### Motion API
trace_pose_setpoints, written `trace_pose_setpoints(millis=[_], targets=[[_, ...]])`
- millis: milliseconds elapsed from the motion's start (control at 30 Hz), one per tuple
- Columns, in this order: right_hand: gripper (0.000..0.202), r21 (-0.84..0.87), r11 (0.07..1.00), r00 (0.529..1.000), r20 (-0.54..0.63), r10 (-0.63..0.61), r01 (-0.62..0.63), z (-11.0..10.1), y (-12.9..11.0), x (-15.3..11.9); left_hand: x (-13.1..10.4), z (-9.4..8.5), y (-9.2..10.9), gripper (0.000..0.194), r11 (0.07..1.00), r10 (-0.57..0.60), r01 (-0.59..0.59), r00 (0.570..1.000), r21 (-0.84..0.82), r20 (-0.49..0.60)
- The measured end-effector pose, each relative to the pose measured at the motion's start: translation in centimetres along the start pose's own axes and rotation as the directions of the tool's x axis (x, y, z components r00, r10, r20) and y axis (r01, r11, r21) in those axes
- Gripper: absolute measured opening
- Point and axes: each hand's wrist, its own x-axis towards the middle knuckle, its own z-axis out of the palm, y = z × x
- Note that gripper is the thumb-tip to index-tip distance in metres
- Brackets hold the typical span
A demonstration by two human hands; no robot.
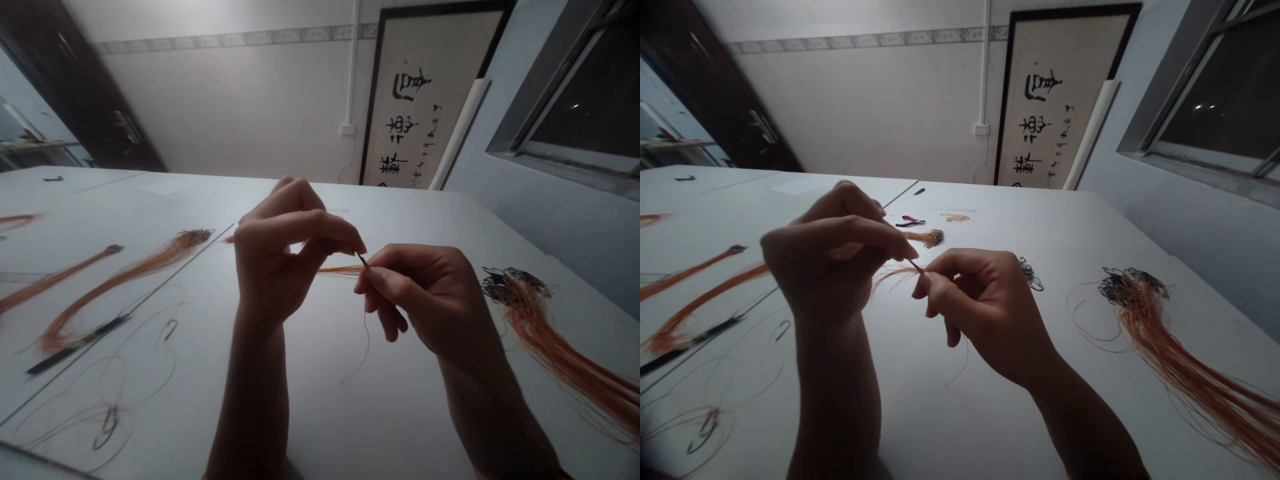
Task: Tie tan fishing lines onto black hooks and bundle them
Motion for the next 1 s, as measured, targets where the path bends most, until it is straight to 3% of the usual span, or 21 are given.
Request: trace_pose_setpoints(millis=[1000], targets=[[0.015, -0.053, 0.998, 1.000, -0.013, 0.017, -0.018, -0.12, -0.29, -0.23, 0.02, 0.07, 0.16, 0.016, 1.000, 0.016, -0.016, 1.000, 0.019, -0.001]])
